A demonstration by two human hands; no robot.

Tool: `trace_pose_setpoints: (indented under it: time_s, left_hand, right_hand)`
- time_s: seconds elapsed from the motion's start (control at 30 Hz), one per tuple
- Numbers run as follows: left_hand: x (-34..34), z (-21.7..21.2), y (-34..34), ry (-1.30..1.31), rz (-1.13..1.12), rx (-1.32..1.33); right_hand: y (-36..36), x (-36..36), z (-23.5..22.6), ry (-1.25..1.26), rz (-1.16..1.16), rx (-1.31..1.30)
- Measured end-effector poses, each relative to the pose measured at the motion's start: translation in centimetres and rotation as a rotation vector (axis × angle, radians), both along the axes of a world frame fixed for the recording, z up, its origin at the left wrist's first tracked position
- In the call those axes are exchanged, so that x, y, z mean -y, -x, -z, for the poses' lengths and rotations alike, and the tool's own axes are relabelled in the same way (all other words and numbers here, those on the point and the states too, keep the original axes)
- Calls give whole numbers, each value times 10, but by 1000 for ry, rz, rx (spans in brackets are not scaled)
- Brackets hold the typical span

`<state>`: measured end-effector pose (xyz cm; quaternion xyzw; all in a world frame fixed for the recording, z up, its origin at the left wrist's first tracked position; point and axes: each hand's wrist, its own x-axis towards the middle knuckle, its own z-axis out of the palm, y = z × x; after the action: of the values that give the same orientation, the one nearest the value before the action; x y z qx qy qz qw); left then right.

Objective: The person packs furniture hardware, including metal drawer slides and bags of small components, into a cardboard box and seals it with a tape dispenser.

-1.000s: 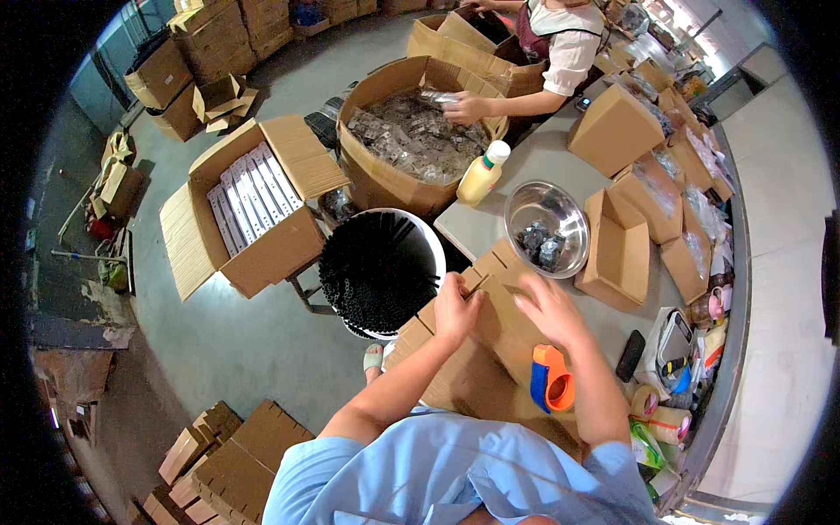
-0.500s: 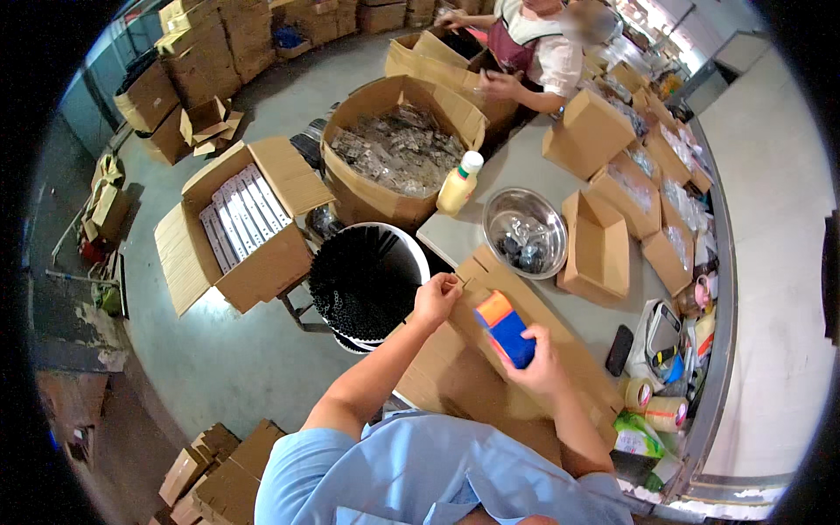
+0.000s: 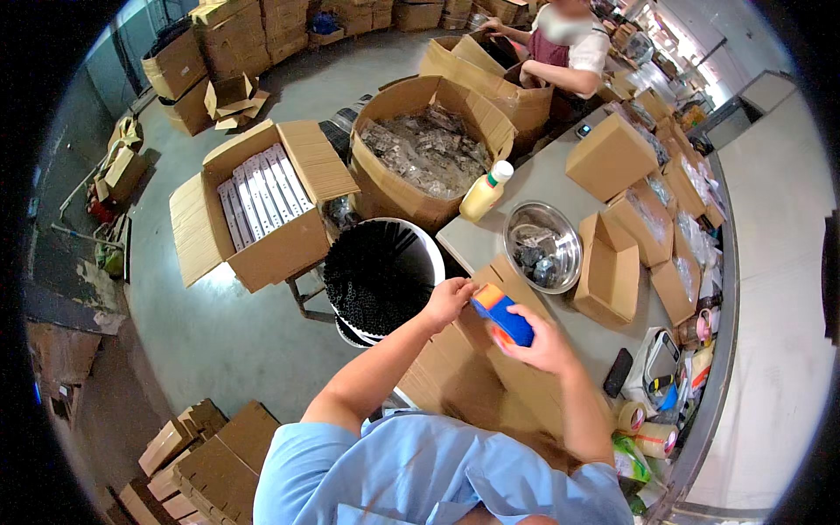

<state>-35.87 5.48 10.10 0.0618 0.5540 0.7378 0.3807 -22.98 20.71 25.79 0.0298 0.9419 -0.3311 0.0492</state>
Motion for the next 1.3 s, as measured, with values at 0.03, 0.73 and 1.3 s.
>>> trace_pose_setpoints:
  time_s: [0.03, 0.73, 1.3]
  left_hand:
    - [0, 5, 0, 133, -38, -100]
    - [-23, 5, -28, 591, -107, -731]
    - [-110, -44, -142, 551, 943, -1788]
  right_hand:
    - [-7, -12, -8, 54, -17, 91]
    - [3, -25, -5, -182, -81, 442]
    - [-267, -145, -18, -272, 128, 532]
